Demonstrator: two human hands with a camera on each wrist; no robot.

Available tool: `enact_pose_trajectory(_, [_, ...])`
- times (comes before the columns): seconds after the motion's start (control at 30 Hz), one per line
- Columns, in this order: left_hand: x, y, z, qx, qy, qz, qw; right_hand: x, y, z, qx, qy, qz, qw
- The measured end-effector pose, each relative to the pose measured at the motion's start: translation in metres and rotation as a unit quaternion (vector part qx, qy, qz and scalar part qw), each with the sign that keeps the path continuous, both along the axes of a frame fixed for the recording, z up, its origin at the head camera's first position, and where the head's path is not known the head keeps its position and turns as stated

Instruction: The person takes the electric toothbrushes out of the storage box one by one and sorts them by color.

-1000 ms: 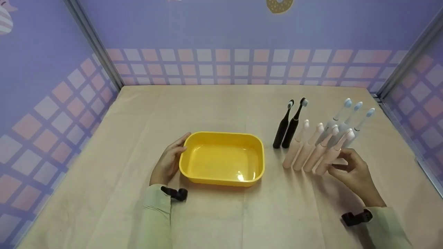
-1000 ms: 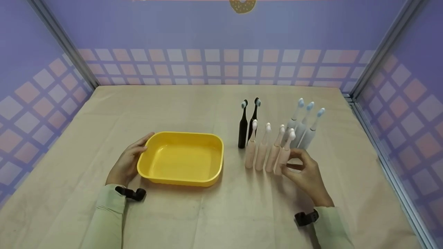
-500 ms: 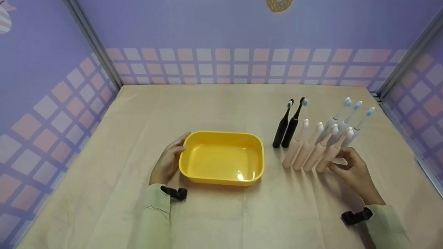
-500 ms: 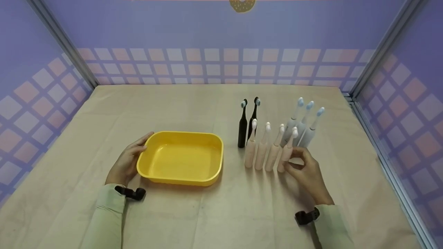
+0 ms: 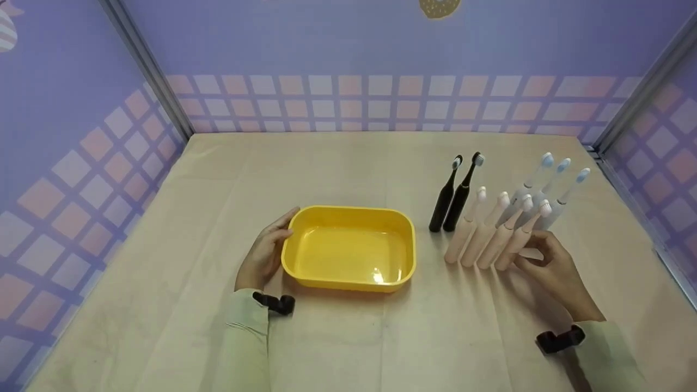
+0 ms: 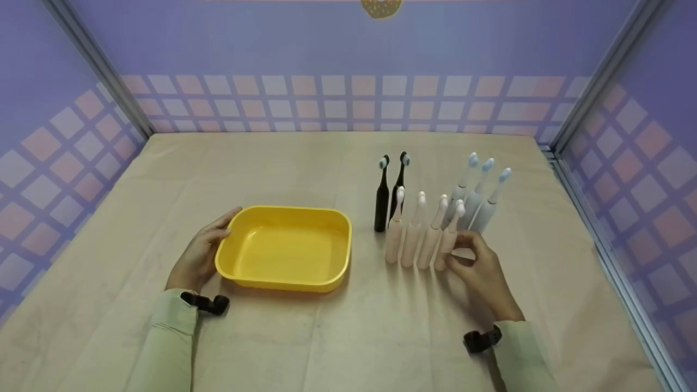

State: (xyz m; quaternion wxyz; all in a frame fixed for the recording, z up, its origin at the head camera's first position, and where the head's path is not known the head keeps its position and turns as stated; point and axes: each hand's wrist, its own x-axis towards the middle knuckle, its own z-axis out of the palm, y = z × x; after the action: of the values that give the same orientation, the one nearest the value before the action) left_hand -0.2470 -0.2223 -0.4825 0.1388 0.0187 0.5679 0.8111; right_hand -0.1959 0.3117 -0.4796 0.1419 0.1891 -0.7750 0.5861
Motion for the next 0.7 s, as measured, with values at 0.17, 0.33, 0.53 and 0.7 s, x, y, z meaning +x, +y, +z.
enact_pose_trajectory(0.17, [-0.0003, 0.0003, 0.0006, -0.002, 0.001, -0.001, 1.0, 0.0003, 0.0008, 0.0006, 0.006, -0.008, -0.007, 0.9999])
enact_pose_trajectory(0.33, [-0.0002, 0.0001, 0.0001, -0.007, -0.002, -0.002, 1.0, 0.0019, 0.0025, 0.0027, 0.034, -0.028, -0.022, 0.9988])
enact_pose_trajectory(0.53, [-0.0003, -0.0009, -0.0007, 0.007, 0.001, -0.004, 1.0, 0.0033, 0.0047, 0.0053, 0.051, -0.046, -0.03, 0.9972])
enact_pose_trajectory(0.7, [-0.0003, -0.0014, -0.0012, 0.013, 0.007, -0.001, 0.9999, 0.0031, 0.006, 0.0052, 0.055, -0.044, -0.021, 0.9973])
